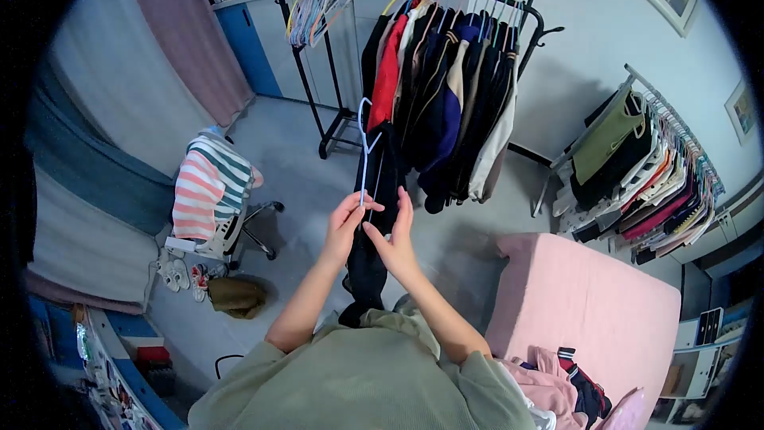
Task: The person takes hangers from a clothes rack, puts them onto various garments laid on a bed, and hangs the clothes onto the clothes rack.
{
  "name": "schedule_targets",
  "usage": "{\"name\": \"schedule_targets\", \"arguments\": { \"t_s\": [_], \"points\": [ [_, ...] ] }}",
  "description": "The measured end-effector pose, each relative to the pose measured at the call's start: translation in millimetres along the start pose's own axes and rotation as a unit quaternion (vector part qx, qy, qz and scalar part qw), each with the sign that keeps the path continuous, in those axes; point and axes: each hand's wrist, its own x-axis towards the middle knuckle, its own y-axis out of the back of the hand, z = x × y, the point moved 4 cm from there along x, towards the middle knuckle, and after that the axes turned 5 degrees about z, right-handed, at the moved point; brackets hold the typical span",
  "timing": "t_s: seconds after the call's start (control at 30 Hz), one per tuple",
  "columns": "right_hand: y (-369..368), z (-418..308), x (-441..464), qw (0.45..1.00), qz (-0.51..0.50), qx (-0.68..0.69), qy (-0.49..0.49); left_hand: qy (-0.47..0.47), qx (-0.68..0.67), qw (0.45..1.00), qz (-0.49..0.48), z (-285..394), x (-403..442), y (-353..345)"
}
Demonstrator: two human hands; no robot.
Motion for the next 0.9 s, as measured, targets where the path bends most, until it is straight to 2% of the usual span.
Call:
{"name": "schedule_targets", "arguments": {
  "t_s": [0.07, 0.13, 0.2, 0.3, 0.33, 0.43, 0.47, 0.53, 0.63, 0.73, 0.8, 0.9],
  "points": [
    [-19.3, 17.4, 9.8, 0.986, -0.001, 0.151, -0.074, -0.021, 0.000, 1.000, 0.000, -0.2, 11.8, 10.1],
    [-36.9, 21.3, 24.6, 0.976, -0.058, 0.188, -0.093, -0.042, 0.018, 0.999, 0.002, 8.2, 24.6, 16.0],
    [-50.1, 13.6, 40.8, 0.975, -0.095, 0.191, -0.070, -0.038, 0.021, 0.999, 0.014, 5.0, 39.3, 26.1],
    [-70.8, 20.6, 67.4, 0.962, -0.122, 0.228, -0.090, -0.022, 0.003, 0.999, 0.032, 3.3, 66.5, 39.1],
    [-76.1, 23.2, 77.2, 0.960, -0.131, 0.228, -0.100, -0.052, 0.042, 0.996, 0.050, 6.4, 78.4, 44.2],
    [-89.1, 28.9, 112.1, 0.955, -0.157, 0.226, -0.108, -0.066, 0.048, 0.995, 0.058, 4.2, 113.6, 59.4],
    [-93.5, 33.1, 124.9, 0.953, -0.168, 0.232, -0.102, -0.043, 0.011, 0.996, 0.077, 1.8, 123.8, 63.4],
    [-99.6, 46.2, 150.8, 0.927, -0.220, 0.261, -0.152, -0.046, 0.022, 0.995, 0.082, 3.8, 148.9, 69.8],
    [-106.2, 58.9, 190.9, 0.929, -0.239, 0.254, -0.121, -0.067, 0.104, 0.987, 0.106, 8.9, 187.6, 77.0],
    [-113.6, 67.7, 220.3, 0.937, -0.212, 0.262, -0.088, -0.052, 0.076, 0.990, 0.104, 12.6, 221.9, 77.6],
    [-113.9, 65.5, 236.9, 0.936, -0.234, 0.251, -0.073, -0.060, 0.121, 0.985, 0.105, 16.7, 240.7, 78.4],
    [-118.9, 66.6, 266.2, 0.938, -0.256, 0.227, -0.061, -0.073, 0.110, 0.986, 0.106, 18.2, 269.7, 82.4]
  ]
}}
